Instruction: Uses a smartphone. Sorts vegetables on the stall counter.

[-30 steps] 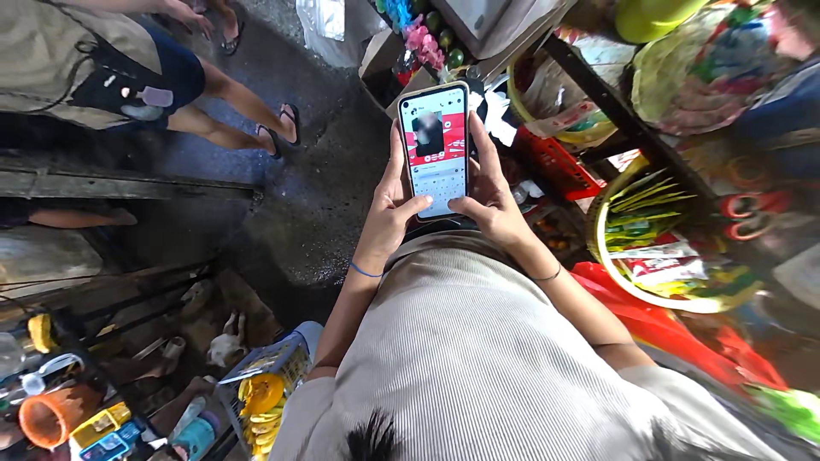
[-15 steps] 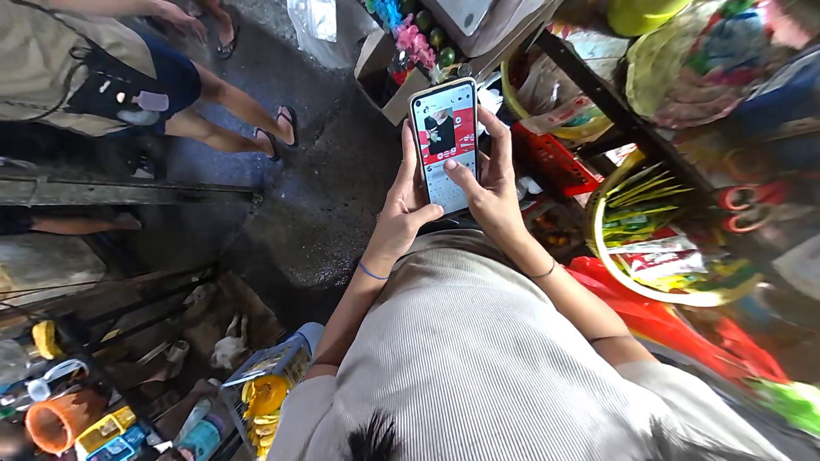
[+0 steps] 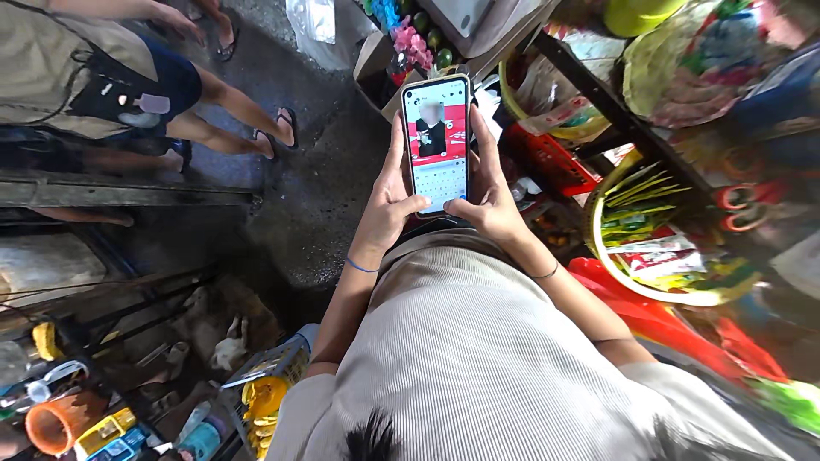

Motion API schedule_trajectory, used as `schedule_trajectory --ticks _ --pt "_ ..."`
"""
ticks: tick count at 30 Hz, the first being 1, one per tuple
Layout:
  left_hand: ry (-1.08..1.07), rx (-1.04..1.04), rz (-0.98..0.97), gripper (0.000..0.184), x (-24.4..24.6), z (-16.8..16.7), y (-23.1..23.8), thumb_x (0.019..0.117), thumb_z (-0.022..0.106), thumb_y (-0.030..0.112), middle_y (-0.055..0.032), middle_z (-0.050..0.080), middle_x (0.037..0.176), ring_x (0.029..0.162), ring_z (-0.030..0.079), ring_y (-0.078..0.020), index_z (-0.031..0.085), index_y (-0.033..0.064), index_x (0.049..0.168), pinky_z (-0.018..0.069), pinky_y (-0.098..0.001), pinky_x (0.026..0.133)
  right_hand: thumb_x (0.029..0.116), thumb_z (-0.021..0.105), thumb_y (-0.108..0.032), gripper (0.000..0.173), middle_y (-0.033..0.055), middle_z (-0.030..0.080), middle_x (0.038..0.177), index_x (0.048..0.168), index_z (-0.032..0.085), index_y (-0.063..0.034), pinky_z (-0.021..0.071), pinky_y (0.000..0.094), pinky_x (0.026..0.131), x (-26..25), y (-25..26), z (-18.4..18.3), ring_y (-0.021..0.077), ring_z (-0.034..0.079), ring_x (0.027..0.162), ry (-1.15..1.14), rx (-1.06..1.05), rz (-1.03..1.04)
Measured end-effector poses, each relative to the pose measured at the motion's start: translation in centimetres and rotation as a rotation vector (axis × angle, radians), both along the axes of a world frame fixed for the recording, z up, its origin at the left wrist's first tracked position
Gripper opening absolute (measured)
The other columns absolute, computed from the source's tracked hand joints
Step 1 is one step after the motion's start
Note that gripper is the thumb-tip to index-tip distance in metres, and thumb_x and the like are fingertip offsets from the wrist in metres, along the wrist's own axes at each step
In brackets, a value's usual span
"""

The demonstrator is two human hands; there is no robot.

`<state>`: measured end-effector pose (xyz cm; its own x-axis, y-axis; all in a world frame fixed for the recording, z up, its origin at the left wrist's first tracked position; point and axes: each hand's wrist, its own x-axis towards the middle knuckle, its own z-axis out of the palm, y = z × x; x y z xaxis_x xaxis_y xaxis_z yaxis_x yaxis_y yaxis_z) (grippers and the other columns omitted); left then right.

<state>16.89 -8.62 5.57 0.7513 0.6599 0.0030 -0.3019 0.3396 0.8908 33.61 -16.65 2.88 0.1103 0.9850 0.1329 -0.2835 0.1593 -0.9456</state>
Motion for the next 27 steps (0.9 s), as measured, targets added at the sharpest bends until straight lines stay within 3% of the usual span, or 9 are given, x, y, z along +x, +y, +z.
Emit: schedule_trajectory --ticks 6,9,12,14,16,18,20,22,27 --pt "0.05 0.005 0.019 0.112 -0.3 0.8 0.1 0.0793 0.049 -0.024 -0.0205 0.02 0.166 0.143 0.043 -0.0339 -0.014 0.0135 0.163 0.0467 -0.05 0.113 0.0833 0.049 0.01 0.1 0.0172 0.043 0.154 0.164 -0.006 -0.0096 0.0563 0.0429 0.103 0.5 0.1 -0.4 0.026 0.058 0.13 0.152 0.005 0.105" --pt "0.01 0.007 0.022 0.114 -0.4 0.7 0.0 0.0776 0.051 -0.025 -0.0205 0.018 0.167 0.145 0.04 -0.0344 -0.015 0.0124 0.163 0.0437 -0.0503 0.115 0.0802 0.056 0.013 0.106 0.0181 0.042 0.155 0.163 -0.006 -0.0069 0.0569 0.0416 0.103 0.3 0.0 0.1 0.0266 0.058 0.13 0.11 0.02 0.099" --pt "-0.005 0.011 0.029 0.116 -0.4 0.6 -0.2 0.0758 0.052 -0.025 -0.0202 0.016 0.168 0.148 0.036 -0.0344 -0.015 0.0116 0.163 0.0408 -0.0503 0.118 0.0761 0.057 0.02 0.114 0.01 0.042 0.157 0.165 -0.003 -0.0159 0.0588 0.0311 0.097 -0.3 -1.3 2.3 0.0182 0.06 0.127 0.061 -0.094 0.082" --pt "-0.017 0.013 0.023 0.116 -0.5 0.4 -0.2 0.0756 0.053 -0.025 -0.0204 0.014 0.168 0.149 0.034 -0.0348 -0.016 0.0107 0.162 0.0391 -0.0504 0.119 0.0757 0.057 0.02 0.114 0.0091 0.042 0.157 0.165 -0.003 -0.0169 0.0595 0.0303 0.096 -0.4 -1.5 2.5 0.0173 0.061 0.126 0.049 -0.107 0.08" --pt "-0.018 0.015 0.016 0.116 -0.6 0.3 -0.2 0.0757 0.053 -0.024 -0.0203 0.014 0.168 0.149 0.034 -0.0345 -0.017 0.0105 0.162 0.0393 -0.0504 0.119 0.0805 0.058 0.014 0.107 0.0117 0.043 0.155 0.164 -0.004 -0.0121 0.0581 0.0324 0.099 -0.2 -1.0 1.6 0.0185 0.06 0.127 0.062 -0.046 0.095" --pt "-0.018 0.018 0.017 0.115 -0.7 0.3 -0.2 0.0765 0.052 -0.024 -0.0205 0.015 0.167 0.148 0.036 -0.0344 -0.017 0.0102 0.162 0.0409 -0.0508 0.118 0.0892 0.051 0.006 0.093 0.0172 0.043 0.154 0.164 -0.004 -0.0074 0.0554 0.0414 0.105 0.1 -0.2 0.0 0.0244 0.058 0.129 0.118 0.019 0.1" --pt "-0.035 0.021 0.005 0.115 -0.9 0.3 -0.2 0.0767 0.051 -0.025 -0.0205 0.012 0.168 0.149 0.033 -0.0353 -0.018 0.0102 0.162 0.0394 -0.0518 0.119 0.096 0.039 0.004 0.081 0.0162 0.046 0.152 0.165 -0.001 -0.0121 0.0551 0.0446 0.104 0.0 -0.1 -0.2 0.0251 0.059 0.128 0.166 -0.027 0.08" --pt "-0.04 0.027 -0.004 0.115 -1.1 0.4 -0.3 0.077 0.051 -0.025 -0.0207 0.012 0.168 0.15 0.032 -0.0358 -0.018 0.01 0.162 0.0388 -0.052 0.119 0.0981 0.036 0.004 0.078 0.0149 0.047 0.152 0.165 0.001 -0.0147 0.0554 0.0455 0.104 -0.1 -0.2 0.0 0.025 0.06 0.128 0.187 -0.051 0.068" --pt "-0.04 0.056 -0.01 0.117 -1.2 0.5 -0.5 0.0745 0.053 -0.026 -0.0215 0.014 0.167 0.148 0.035 -0.0351 -0.018 0.0081 0.161 0.0416 -0.0507 0.118 0.098 0.052 0.002 0.083 0.0163 0.047 0.152 0.164 0.001 -0.0061 0.0562 0.0417 0.104 -0.5 -0.1 0.1 0.0243 0.06 0.128 0.094 0.041 0.027"
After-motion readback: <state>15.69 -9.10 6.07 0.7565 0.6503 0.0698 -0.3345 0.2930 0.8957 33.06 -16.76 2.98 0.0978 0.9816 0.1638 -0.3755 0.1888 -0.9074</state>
